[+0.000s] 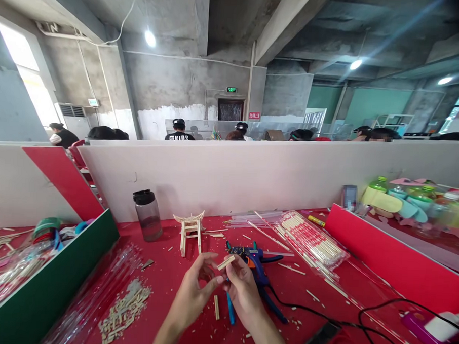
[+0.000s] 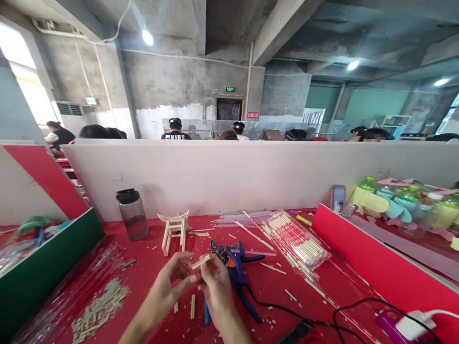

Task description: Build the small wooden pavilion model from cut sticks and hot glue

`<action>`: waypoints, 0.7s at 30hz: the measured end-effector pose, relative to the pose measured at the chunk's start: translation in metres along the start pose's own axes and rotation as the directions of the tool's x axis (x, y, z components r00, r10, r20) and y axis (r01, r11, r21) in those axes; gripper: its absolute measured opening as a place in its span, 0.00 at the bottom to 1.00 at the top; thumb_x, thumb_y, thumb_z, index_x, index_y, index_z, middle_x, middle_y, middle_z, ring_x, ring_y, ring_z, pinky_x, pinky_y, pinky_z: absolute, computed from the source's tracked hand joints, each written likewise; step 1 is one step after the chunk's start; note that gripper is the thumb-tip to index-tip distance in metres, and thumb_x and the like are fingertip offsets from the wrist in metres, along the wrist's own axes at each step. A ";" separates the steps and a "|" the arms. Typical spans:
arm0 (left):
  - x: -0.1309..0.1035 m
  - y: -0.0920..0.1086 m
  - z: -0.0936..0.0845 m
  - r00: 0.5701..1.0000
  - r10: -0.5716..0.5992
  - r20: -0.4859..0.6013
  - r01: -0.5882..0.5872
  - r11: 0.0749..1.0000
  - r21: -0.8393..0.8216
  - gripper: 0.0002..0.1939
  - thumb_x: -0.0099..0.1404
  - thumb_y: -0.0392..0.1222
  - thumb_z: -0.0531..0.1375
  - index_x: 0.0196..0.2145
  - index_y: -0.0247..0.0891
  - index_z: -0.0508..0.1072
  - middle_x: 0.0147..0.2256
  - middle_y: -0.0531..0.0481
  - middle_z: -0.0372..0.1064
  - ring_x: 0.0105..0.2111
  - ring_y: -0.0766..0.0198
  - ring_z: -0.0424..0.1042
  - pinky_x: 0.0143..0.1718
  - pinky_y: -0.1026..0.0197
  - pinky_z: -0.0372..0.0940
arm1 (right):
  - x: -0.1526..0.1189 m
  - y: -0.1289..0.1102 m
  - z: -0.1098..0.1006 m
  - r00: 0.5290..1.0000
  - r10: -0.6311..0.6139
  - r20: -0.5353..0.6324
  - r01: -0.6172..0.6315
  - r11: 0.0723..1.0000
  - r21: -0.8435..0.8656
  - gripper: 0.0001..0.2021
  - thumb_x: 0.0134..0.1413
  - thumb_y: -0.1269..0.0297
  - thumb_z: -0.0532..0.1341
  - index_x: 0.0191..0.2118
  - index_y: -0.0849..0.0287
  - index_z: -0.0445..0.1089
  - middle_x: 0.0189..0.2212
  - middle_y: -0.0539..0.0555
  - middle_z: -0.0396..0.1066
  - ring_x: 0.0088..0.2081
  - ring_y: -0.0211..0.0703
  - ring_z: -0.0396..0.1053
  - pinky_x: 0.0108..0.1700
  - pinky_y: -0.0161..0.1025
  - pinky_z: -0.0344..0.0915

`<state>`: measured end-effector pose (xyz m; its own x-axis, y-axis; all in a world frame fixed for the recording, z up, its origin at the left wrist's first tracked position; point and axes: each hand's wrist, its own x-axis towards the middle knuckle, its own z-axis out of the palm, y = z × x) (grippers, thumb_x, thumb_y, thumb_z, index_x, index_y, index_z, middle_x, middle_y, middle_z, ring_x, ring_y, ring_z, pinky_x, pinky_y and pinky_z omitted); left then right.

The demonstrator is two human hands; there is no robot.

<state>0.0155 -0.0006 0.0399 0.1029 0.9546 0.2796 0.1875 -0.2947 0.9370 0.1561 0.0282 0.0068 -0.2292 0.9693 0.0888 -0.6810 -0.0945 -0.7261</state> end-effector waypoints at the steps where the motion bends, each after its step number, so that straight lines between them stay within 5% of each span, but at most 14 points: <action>1: -0.003 -0.004 0.006 0.998 -0.003 -0.059 0.001 0.999 -0.044 0.21 0.64 0.52 0.62 0.51 0.40 0.68 0.38 0.49 0.71 0.35 0.61 0.71 0.41 0.58 0.68 | -0.001 0.001 0.001 1.000 -0.003 0.006 0.003 1.000 -0.011 0.18 0.45 0.52 0.74 0.33 0.57 0.70 0.28 0.47 0.67 0.26 0.34 0.59 0.27 0.32 0.55; 9: -0.014 -0.013 0.026 0.972 -0.046 -0.229 -0.024 0.955 -0.294 0.16 0.61 0.51 0.66 0.40 0.37 0.72 0.31 0.50 0.71 0.30 0.62 0.71 0.33 0.62 0.68 | -0.004 0.011 0.007 0.998 0.008 0.058 -0.006 0.999 -0.032 0.16 0.45 0.54 0.73 0.32 0.58 0.70 0.26 0.47 0.67 0.26 0.34 0.58 0.29 0.32 0.54; 21: -0.013 -0.010 0.019 0.966 -0.068 -0.251 -0.026 0.935 -0.353 0.14 0.60 0.50 0.67 0.36 0.37 0.73 0.28 0.52 0.70 0.27 0.64 0.70 0.30 0.64 0.67 | -0.002 0.007 -0.001 0.999 -0.019 0.043 0.027 0.978 -0.207 0.17 0.48 0.52 0.72 0.38 0.58 0.71 0.29 0.49 0.68 0.26 0.36 0.62 0.25 0.32 0.57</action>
<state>0.0304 -0.0110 0.0229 -0.1586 0.9527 0.2592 -0.1719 -0.2852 0.9429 0.1523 0.0259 0.0010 -0.2463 0.9602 0.1316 -0.5282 -0.0191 -0.8489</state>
